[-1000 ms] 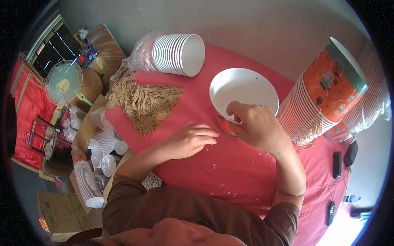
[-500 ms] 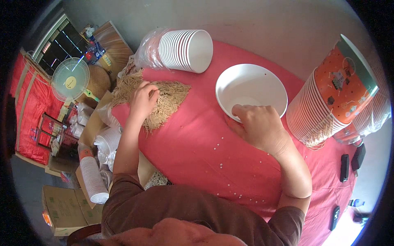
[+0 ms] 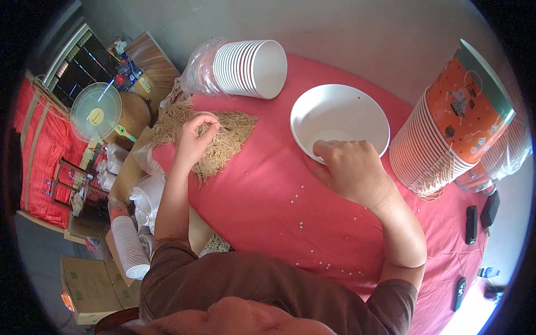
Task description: Manually threading and knotting cord handles onto decorative paper buckets.
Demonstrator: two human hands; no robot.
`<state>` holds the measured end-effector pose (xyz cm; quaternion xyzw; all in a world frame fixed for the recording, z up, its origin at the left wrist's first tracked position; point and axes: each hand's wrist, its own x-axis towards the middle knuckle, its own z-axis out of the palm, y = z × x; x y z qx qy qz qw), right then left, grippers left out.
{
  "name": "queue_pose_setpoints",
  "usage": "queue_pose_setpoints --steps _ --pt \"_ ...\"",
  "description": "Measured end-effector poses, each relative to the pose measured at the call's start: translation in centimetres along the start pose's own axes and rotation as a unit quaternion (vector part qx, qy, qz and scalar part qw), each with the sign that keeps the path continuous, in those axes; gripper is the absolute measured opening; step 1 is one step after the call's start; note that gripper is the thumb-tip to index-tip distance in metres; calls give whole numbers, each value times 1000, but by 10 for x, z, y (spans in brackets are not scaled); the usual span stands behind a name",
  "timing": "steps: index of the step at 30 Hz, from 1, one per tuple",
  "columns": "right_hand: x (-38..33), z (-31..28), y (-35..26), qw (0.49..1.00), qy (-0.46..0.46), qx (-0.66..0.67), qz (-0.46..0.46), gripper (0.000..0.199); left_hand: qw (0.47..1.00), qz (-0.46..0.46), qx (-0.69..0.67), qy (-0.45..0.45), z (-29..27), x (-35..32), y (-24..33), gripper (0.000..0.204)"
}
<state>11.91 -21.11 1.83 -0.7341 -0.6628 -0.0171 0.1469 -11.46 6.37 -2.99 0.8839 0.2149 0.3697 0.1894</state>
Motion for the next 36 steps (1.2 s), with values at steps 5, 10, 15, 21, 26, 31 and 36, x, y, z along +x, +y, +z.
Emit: queue_pose_setpoints --steps 5,10,15,21,26,31,36 --pt "-1 2 3 1000 12 9 -9 17 985 0 -172 11 3 -5 39 6" --pt "-2 1 5 999 -7 34 -4 21 935 8 -355 -13 17 -17 79 6" --pt "-1 -12 -1 987 92 104 -82 33 913 54 -402 -34 30 -20 113 10" --pt "-4 -12 -17 945 204 177 -185 31 896 91 -435 -23 42 -22 131 9" --pt "-4 -7 -12 934 234 184 -199 31 890 96 -444 -28 46 -25 137 8" --pt "-5 -12 -13 938 213 198 -190 30 889 61 -453 -27 49 -33 137 7" --pt "-3 -7 -23 939 232 170 -190 25 885 71 -461 -16 50 -34 135 8"
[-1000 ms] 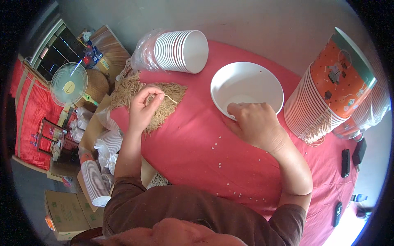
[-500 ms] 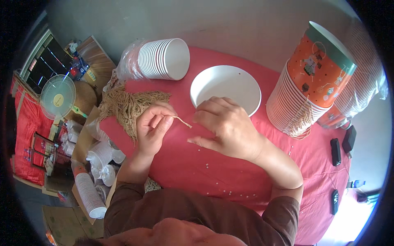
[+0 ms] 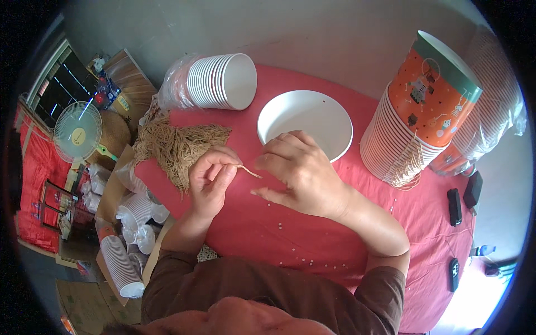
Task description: Manually threading and knotting cord handles onto decorative paper buckets.
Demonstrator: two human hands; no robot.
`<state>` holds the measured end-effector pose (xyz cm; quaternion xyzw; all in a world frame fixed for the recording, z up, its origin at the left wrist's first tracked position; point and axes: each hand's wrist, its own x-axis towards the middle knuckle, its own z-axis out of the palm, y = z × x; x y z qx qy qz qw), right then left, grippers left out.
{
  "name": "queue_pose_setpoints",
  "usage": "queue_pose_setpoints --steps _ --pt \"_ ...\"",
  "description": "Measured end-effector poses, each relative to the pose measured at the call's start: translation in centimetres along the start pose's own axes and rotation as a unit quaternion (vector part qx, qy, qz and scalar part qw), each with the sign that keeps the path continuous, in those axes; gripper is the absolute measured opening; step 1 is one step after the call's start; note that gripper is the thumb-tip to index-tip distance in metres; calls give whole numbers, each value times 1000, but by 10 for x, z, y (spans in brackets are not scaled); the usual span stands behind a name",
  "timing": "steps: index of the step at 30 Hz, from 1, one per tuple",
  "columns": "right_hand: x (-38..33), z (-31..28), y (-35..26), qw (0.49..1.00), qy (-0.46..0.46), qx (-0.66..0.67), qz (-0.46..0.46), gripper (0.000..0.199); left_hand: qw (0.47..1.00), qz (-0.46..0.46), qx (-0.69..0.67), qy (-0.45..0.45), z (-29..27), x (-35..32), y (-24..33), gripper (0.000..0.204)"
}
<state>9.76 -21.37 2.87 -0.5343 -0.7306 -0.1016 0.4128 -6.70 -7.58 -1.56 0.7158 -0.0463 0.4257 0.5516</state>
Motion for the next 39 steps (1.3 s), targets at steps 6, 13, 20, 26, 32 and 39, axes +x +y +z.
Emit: queue_pose_setpoints --steps 6,13,20,26,32,39 --pt "-3 -2 8 999 3 35 -2 21 1000 -1 -22 9 -2 -4 -4 7" --pt "1 -12 9 997 4 72 6 18 998 -48 -24 -27 -5 -12 -9 11" --pt "-1 -19 5 999 -45 24 6 15 994 -43 67 -68 12 -2 5 18" --pt "1 -19 3 998 -60 14 11 11 970 91 220 -51 18 8 7 20" --pt "0 -16 8 996 -92 -15 2 11 954 135 266 -38 21 6 -3 19" --pt "4 -23 21 999 -30 6 28 10 959 91 266 -32 18 5 -21 19"
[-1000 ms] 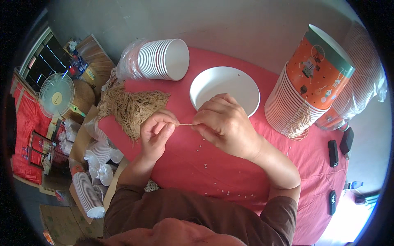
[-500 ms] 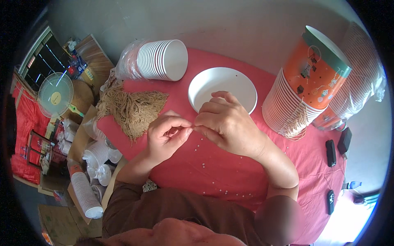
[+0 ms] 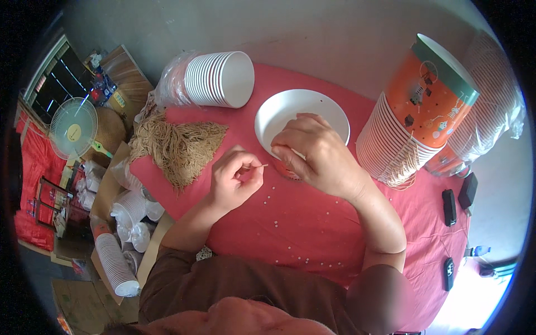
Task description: Manually threading and knotting cord handles onto decorative paper buckets.
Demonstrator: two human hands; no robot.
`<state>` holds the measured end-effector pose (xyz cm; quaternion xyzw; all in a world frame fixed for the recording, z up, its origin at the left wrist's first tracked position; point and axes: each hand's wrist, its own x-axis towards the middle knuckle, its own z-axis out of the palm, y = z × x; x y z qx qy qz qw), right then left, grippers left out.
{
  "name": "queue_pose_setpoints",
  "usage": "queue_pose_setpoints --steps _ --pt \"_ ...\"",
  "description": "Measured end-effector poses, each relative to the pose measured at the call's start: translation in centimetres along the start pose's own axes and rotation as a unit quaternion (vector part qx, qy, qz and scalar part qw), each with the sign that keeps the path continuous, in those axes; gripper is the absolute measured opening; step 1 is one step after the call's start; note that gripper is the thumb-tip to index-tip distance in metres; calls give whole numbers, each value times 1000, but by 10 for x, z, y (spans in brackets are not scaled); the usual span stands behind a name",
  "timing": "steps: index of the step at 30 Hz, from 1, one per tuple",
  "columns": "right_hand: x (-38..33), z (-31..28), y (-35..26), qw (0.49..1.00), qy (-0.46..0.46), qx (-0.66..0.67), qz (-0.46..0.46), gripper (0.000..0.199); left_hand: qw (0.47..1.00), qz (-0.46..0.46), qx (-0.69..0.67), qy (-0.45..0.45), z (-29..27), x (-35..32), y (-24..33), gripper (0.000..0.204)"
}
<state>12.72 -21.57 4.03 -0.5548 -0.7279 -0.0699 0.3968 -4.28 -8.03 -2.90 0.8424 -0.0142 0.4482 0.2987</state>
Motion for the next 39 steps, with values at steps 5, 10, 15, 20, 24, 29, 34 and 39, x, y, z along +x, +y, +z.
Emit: queue_pose_setpoints --steps 5,10,15,20,24,29,34,39 --pt "-1 5 7 999 -3 -14 29 7 1000 2 2 7 12 0 -12 18" --pt "-2 4 12 998 -19 -5 64 8 1000 16 23 10 19 1 -13 17" --pt "-5 2 16 998 -41 -16 49 9 999 24 39 17 22 1 -15 18" --pt "-6 -10 11 984 -152 -7 92 13 998 27 57 20 23 -1 -17 18" --pt "-9 -11 11 978 -187 -23 92 17 996 37 72 21 23 0 -16 21" --pt "-10 -7 14 977 -192 -14 93 20 996 41 75 26 26 0 -18 21" --pt "-10 -6 10 980 -183 -6 79 18 996 46 75 34 27 1 -16 20" --pt "-5 -6 14 970 -181 64 148 17 996 53 66 39 26 -1 -17 23"
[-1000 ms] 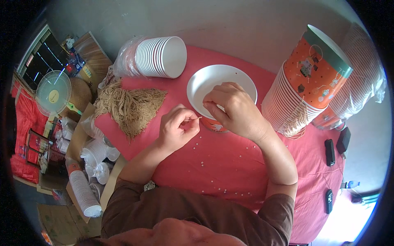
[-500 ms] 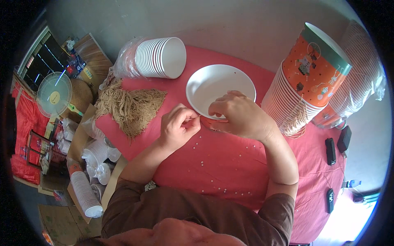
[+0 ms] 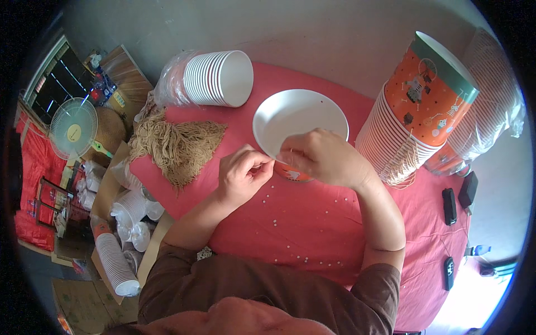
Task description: Manually threading and knotting cord handles onto decorative paper buckets.
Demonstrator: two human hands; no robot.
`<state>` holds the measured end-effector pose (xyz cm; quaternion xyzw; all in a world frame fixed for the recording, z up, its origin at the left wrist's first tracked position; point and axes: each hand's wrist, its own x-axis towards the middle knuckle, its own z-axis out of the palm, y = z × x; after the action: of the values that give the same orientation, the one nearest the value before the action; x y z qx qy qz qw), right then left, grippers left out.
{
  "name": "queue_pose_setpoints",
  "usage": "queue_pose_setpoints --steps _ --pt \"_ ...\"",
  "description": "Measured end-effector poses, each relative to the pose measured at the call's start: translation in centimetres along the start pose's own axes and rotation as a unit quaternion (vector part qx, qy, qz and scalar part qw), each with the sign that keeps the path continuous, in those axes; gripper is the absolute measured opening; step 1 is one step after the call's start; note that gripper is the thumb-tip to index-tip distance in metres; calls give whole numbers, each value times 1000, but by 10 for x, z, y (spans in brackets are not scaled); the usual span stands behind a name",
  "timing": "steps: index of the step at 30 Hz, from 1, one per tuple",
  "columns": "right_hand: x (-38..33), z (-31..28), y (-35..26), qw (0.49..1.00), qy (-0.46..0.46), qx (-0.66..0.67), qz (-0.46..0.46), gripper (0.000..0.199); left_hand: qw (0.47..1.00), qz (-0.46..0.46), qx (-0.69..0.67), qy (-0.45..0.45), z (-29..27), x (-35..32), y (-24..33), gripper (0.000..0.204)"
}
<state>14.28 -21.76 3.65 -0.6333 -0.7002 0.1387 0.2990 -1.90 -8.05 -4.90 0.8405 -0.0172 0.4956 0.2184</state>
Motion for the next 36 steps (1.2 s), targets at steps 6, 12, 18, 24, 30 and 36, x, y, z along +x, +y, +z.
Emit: queue_pose_setpoints --steps 6,12,18,24,30,36 --pt "7 7 5 999 29 22 30 16 1000 1 -8 6 1 -1 -1 23" --pt "12 6 0 998 -27 16 48 16 1000 -2 -8 -14 -5 -1 1 19" --pt "11 5 -1 998 -35 -7 57 13 999 -7 -39 -21 -4 -2 2 17" --pt "7 -1 -4 998 -17 14 51 12 999 -23 -47 -14 -2 -3 3 18" --pt "8 2 0 998 -32 30 34 11 998 -29 -48 -24 -2 -3 5 18" --pt "10 9 4 999 -10 -14 33 9 999 -26 -33 -33 -2 -3 2 18"
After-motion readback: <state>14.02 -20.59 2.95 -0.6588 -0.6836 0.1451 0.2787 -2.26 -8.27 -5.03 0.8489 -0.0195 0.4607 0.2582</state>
